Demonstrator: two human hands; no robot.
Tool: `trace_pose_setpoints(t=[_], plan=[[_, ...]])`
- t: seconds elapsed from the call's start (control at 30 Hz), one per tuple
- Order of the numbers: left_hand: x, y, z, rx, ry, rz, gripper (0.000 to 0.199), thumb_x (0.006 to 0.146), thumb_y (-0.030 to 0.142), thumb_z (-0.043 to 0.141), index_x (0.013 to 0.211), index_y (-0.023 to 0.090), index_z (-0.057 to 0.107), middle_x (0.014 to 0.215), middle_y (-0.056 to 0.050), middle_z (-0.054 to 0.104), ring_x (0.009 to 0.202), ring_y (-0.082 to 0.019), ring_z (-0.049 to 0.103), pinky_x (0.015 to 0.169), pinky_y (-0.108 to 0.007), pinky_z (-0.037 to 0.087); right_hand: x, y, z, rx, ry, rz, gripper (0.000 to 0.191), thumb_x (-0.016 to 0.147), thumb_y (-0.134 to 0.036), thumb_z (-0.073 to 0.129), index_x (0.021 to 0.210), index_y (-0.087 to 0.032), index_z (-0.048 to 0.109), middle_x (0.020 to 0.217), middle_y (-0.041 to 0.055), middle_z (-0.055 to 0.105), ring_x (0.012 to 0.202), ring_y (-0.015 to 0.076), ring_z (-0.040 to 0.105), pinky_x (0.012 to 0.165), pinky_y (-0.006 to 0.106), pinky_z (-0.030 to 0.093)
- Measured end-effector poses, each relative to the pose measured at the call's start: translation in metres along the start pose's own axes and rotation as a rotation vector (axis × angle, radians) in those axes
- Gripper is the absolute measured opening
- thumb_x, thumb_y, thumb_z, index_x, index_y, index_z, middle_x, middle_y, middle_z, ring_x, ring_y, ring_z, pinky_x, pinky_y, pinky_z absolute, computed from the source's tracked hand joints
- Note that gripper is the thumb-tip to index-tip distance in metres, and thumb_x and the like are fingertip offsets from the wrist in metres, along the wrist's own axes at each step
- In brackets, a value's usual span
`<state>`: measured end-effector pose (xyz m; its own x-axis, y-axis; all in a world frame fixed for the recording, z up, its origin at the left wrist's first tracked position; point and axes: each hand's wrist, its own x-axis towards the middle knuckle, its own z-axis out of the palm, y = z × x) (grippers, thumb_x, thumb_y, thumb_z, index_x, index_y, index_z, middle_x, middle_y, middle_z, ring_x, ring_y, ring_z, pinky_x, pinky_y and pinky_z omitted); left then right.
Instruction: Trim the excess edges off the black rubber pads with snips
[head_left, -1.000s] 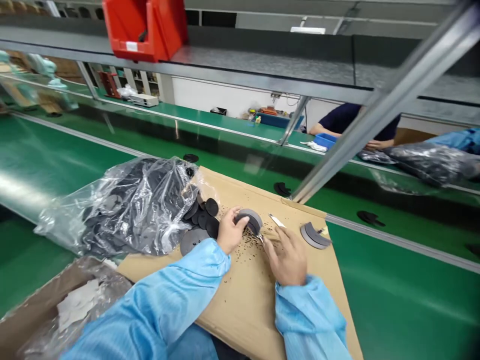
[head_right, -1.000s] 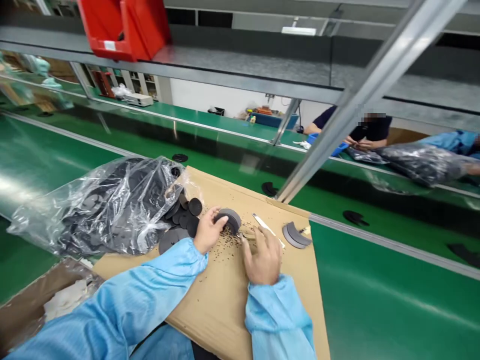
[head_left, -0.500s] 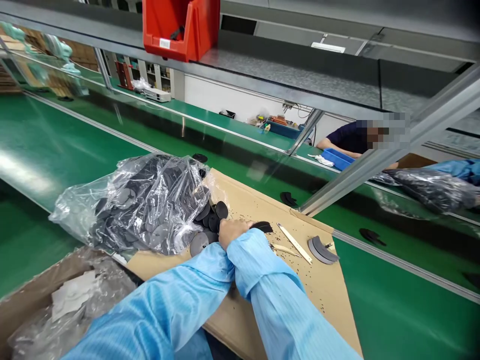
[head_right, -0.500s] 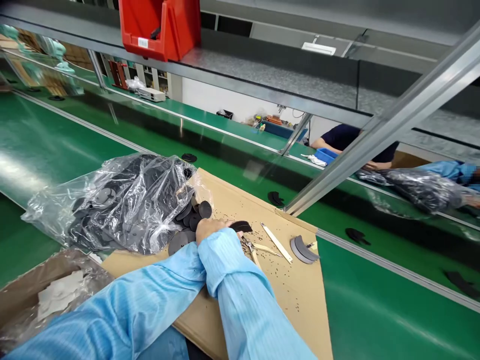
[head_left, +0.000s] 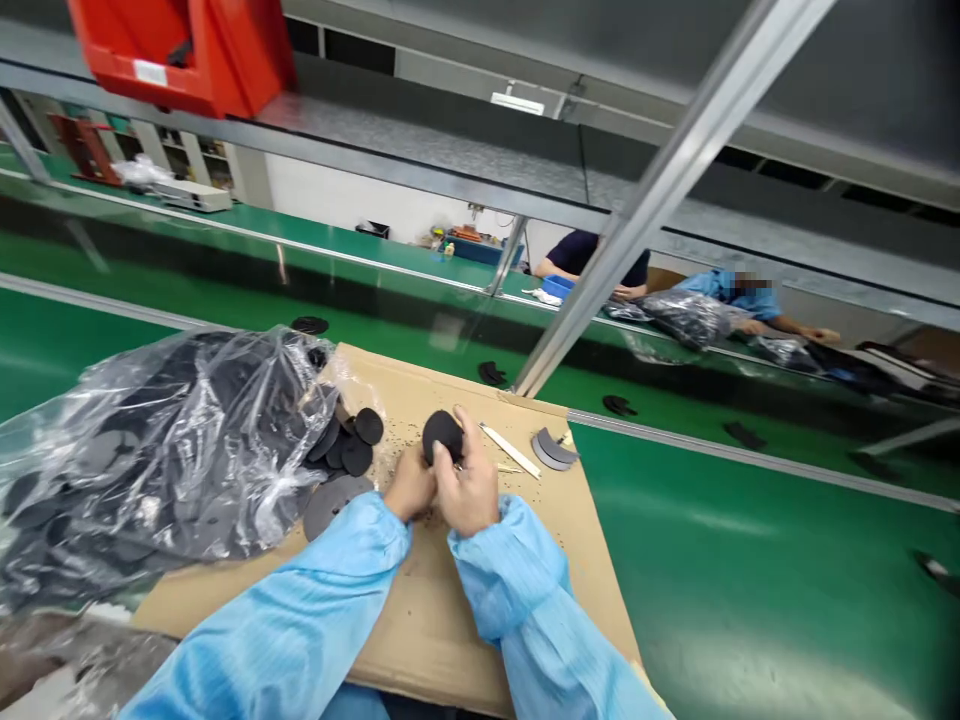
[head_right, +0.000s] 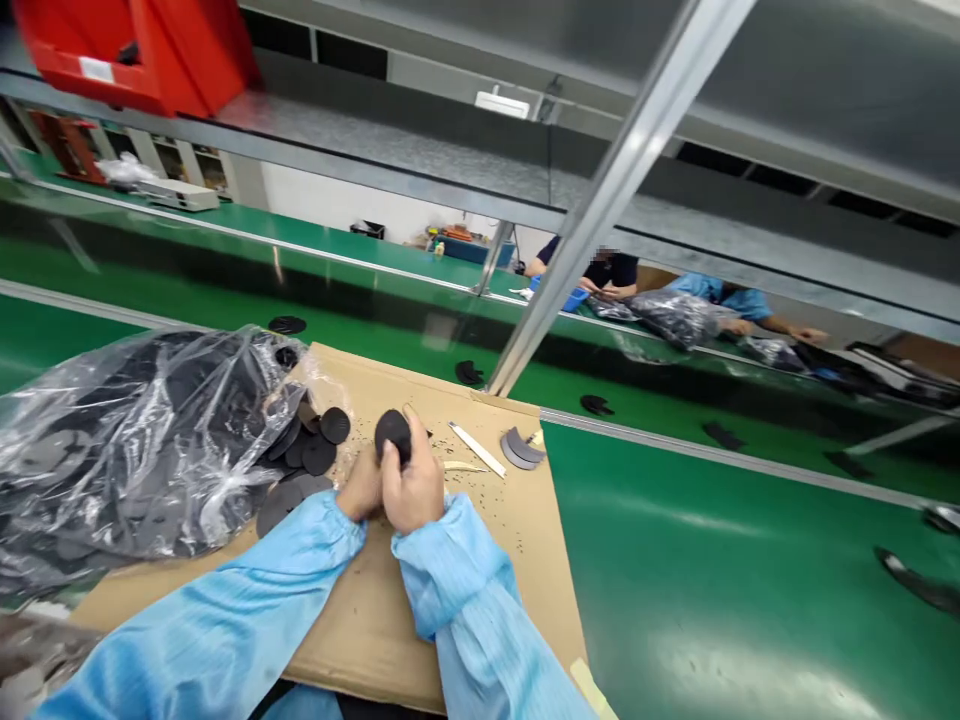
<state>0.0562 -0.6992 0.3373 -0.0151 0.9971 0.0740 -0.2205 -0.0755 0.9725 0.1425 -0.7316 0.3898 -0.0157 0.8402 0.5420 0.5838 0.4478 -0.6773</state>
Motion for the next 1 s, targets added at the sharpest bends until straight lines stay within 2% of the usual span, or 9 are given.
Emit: trace_pose_setpoints(t=[0.13,0.23,0.3,0.33,0.4,0.43,0.53,0.7,1.0], plan=[[-0.001,0.0,0.006,-0.095,-0.008,-0.083,0.03,0.069,0.032,0.073,0.091,0.013,0.067,0.073,-0.006,0.07,0.068,-0.02,0.064,0.061,-0.029,0.051,-0.017,0.053,-0.026,0.132,0.228,0.063,0.029,0.087,-0.032,0.051,0.105,-0.018,0.069,0.103,0.0101,0.07,0.098,0.0248,0.065,0.09,0.04,0.053],[0.0,-0.002,0.006,-0.155,0.019,-0.091,0.034,0.069,0.034,0.075,0.094,0.014,0.066,0.077,-0.006,0.071,0.071,-0.019,0.065,0.063,-0.028,0.051,-0.019,0.073,-0.029,0.287,0.151,0.136,0.046,0.081,-0.031,0.059,0.125,-0.015,0.059,0.116,0.0126,0.066,0.101,0.0243,0.065,0.087,0.036,0.055],[0.001,-0.005,0.005,-0.185,0.041,-0.067,0.037,0.069,0.035,0.076,0.097,0.013,0.066,0.083,-0.006,0.072,0.076,-0.018,0.066,0.069,-0.029,0.053,-0.018,0.074,-0.028,0.399,0.051,0.148,0.057,0.08,-0.032,0.062,0.133,-0.015,0.051,0.116,0.0121,0.066,0.097,0.0222,0.067,0.084,0.033,0.056],[0.001,-0.006,0.005,-0.195,0.05,-0.057,0.038,0.069,0.036,0.077,0.097,0.013,0.067,0.086,-0.007,0.072,0.078,-0.018,0.066,0.072,-0.029,0.053,-0.018,0.073,-0.028,0.432,0.015,0.159,0.053,0.081,-0.034,0.061,0.13,-0.016,0.054,0.108,0.0105,0.069,0.09,0.0207,0.068,0.08,0.031,0.056],[0.002,-0.007,0.005,-0.215,0.064,-0.043,0.038,0.069,0.036,0.077,0.098,0.013,0.068,0.09,-0.007,0.072,0.083,-0.019,0.066,0.079,-0.031,0.052,-0.017,0.068,-0.029,0.412,-0.034,0.211,0.031,0.086,-0.04,0.057,0.105,-0.017,0.066,0.081,0.0055,0.071,0.068,0.017,0.067,0.066,0.027,0.055],[0.001,-0.006,0.006,-0.229,0.06,-0.039,0.04,0.069,0.037,0.077,0.1,0.013,0.068,0.093,-0.007,0.072,0.087,-0.02,0.066,0.082,-0.032,0.052,-0.017,0.066,-0.03,0.375,-0.05,0.244,0.029,0.089,-0.043,0.054,0.088,-0.018,0.068,0.068,0.003,0.068,0.058,0.0149,0.063,0.059,0.025,0.052],[-0.001,-0.004,0.009,-0.276,-0.004,-0.049,0.043,0.073,0.038,0.075,0.105,0.012,0.068,0.1,-0.01,0.072,0.097,-0.024,0.066,0.09,-0.037,0.05,-0.017,0.062,-0.036,0.265,-0.096,0.297,0.049,0.092,-0.05,0.049,0.055,-0.019,0.054,0.048,-0.0003,0.057,0.045,0.0113,0.053,0.05,0.022,0.043],[-0.007,-0.004,0.011,-0.259,-0.127,-0.076,0.041,0.077,0.037,0.073,0.11,0.012,0.068,0.112,-0.012,0.07,0.106,-0.026,0.064,0.098,-0.041,0.047,-0.012,0.064,-0.042,0.166,-0.156,0.321,0.054,0.09,-0.055,0.047,0.05,-0.019,0.049,0.045,-0.0009,0.052,0.045,0.011,0.048,0.049,0.022,0.036],[-0.011,0.004,0.01,-0.264,-0.132,-0.11,0.041,0.069,0.028,0.08,0.106,0.014,0.069,0.11,-0.01,0.071,0.104,-0.024,0.064,0.099,-0.04,0.048,-0.008,0.076,-0.042,0.117,-0.245,0.286,0.055,0.087,-0.06,0.045,0.05,-0.02,0.043,0.045,-0.0022,0.042,0.047,0.0113,0.039,0.047,0.024,0.029]])
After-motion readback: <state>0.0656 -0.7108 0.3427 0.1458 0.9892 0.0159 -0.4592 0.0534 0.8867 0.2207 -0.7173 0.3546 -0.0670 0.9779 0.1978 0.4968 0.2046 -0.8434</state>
